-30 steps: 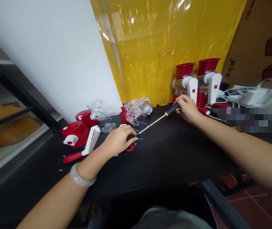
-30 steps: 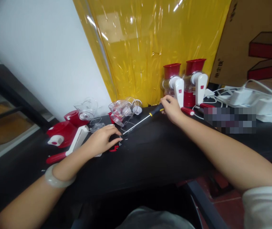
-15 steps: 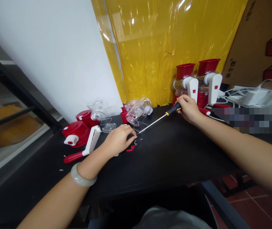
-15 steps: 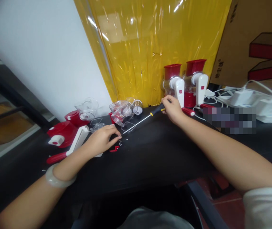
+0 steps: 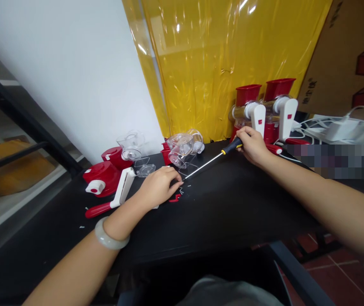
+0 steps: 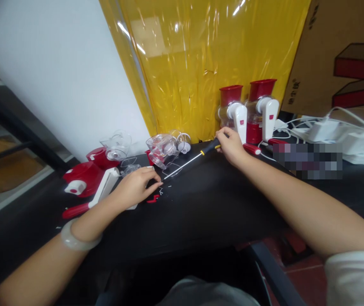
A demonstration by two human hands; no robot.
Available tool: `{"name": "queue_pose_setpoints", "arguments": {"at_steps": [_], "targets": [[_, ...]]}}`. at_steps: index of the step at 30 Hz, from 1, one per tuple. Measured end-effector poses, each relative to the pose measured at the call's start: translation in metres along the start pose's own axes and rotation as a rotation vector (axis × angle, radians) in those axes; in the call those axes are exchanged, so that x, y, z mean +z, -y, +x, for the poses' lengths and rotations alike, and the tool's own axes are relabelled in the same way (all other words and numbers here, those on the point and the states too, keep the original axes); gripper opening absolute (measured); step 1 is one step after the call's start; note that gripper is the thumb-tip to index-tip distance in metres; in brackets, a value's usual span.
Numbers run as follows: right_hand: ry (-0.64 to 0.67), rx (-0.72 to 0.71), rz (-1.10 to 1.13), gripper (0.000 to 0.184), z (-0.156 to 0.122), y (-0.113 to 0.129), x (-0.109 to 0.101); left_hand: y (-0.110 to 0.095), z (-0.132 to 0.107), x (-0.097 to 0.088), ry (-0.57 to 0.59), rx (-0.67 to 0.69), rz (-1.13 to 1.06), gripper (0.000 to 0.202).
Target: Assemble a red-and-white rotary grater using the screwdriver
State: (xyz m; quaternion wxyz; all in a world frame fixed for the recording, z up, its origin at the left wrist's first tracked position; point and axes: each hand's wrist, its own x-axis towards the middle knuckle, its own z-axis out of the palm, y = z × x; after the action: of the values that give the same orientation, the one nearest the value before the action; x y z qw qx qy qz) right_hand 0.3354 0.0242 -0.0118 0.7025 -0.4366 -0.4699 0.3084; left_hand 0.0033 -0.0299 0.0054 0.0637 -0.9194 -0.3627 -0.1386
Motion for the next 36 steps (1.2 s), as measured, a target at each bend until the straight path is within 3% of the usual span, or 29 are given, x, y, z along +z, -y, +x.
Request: {"name": "queue_pose_setpoints", "arguments": {"at_steps": [36], "targets": [[0.009, -0.028, -0.038, 0.018, 0.0025, -0.0064, -0.0028, -0.0026, -0.0003, -0.0016, -0.009, -0.018, -0.018, 0.010]]}}
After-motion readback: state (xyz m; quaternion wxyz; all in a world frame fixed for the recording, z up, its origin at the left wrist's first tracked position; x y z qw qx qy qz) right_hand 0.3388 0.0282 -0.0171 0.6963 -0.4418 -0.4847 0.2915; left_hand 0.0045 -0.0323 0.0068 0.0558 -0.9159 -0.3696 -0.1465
